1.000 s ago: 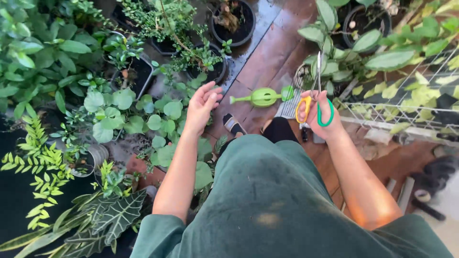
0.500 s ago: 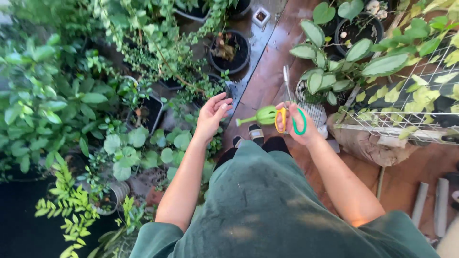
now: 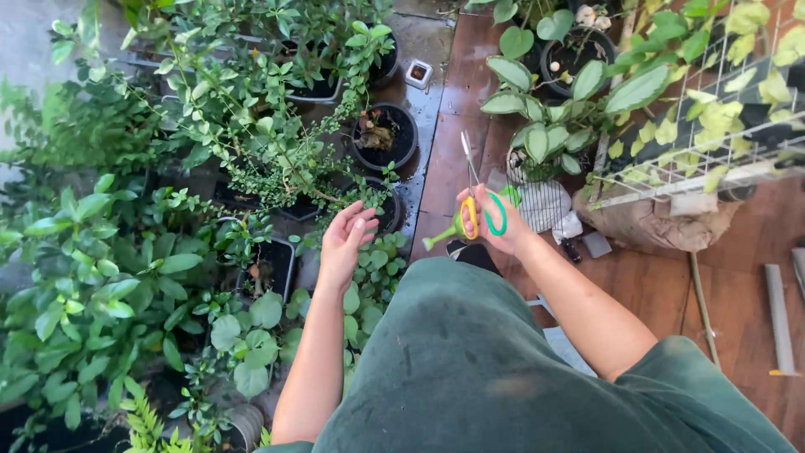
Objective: Prune and trim indoor plants and outdoor garden vines using scissors.
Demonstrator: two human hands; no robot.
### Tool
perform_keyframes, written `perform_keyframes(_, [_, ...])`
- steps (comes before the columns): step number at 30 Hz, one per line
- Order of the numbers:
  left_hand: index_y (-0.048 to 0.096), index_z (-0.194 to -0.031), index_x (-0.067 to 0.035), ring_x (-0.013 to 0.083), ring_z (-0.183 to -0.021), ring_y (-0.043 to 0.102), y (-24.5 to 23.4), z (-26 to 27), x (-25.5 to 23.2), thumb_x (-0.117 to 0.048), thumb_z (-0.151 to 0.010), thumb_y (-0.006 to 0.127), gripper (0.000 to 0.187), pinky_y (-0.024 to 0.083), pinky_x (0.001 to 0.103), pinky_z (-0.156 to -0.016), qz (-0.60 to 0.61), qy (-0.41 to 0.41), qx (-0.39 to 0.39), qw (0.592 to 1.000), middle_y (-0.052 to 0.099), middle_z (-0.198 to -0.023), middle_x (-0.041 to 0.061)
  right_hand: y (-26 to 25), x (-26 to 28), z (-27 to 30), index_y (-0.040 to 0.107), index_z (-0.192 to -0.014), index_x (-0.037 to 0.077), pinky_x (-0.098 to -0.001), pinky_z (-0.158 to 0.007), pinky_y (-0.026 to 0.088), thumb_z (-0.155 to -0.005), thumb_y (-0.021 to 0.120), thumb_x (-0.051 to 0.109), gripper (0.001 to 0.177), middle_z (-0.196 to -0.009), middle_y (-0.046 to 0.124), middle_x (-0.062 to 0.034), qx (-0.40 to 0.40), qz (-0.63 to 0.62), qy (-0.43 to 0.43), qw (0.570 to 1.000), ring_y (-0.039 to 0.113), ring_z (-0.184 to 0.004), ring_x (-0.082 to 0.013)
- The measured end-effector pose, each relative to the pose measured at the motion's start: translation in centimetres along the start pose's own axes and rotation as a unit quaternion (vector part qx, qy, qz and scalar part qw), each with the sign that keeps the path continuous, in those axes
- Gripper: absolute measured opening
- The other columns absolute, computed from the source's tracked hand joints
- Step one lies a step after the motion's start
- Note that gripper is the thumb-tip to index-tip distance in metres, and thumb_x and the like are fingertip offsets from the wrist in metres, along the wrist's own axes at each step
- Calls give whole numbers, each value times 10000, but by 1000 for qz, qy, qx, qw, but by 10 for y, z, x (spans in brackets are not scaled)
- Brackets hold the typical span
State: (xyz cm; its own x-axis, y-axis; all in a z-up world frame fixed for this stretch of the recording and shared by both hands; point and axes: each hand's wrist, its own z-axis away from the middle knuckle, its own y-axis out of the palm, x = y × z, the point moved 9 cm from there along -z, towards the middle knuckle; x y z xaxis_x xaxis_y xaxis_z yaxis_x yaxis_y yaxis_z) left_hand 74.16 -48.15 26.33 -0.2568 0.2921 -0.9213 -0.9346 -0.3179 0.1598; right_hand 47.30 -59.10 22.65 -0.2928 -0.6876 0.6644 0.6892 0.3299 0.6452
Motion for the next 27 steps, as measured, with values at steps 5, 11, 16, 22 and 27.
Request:
perform_keyframes(5, [478,-1474,-33,213,-1184,676,-36,10,16,-201,-1038,542,471,554,336,-956,30,-20,-29,999,666,-1361,132,13,-31,23,575,-1193,51,-334,-629,480,-1013,514,557,540,-833,599,-64,-48,23,2,999,594,-723,-184])
perform_keyframes(11, [475,-1475,-33,213,-1179,675,-23,11,30,-218,-1032,561,487,544,332,-952,41,-37,16,998,663,-1368,130,11,-57,50,573,-1185,58,-328,-627,479,-1008,507,549,527,-822,588,-60,-90,12,11,996,586,-718,-174])
perform_keyframes(16, [477,-1478,-26,214,-1180,677,-20,18,31,-216,-1038,568,488,546,329,-955,30,-25,45,998,665,-1368,138,36,-69,58,561,-1192,53,-327,-617,471,-1024,529,535,511,-819,573,-67,-67,4,3,998,582,-715,-176])
perform_keyframes(22, [472,-1478,-30,207,-1174,675,-29,27,19,-212,-1028,570,496,543,319,-941,30,-6,43,999,663,-1369,131,57,-73,53,555,-1170,36,-325,-596,478,-1009,535,518,509,-805,575,-71,-60,34,5,998,578,-687,-174])
perform_keyframes(27, [482,-1473,-33,202,-1168,678,-40,28,7,-218,-1035,564,483,545,317,-940,26,14,38,999,674,-1357,132,78,-65,41,553,-1171,23,-322,-587,476,-1020,532,522,522,-800,565,-71,-30,44,-17,998,576,-685,-172])
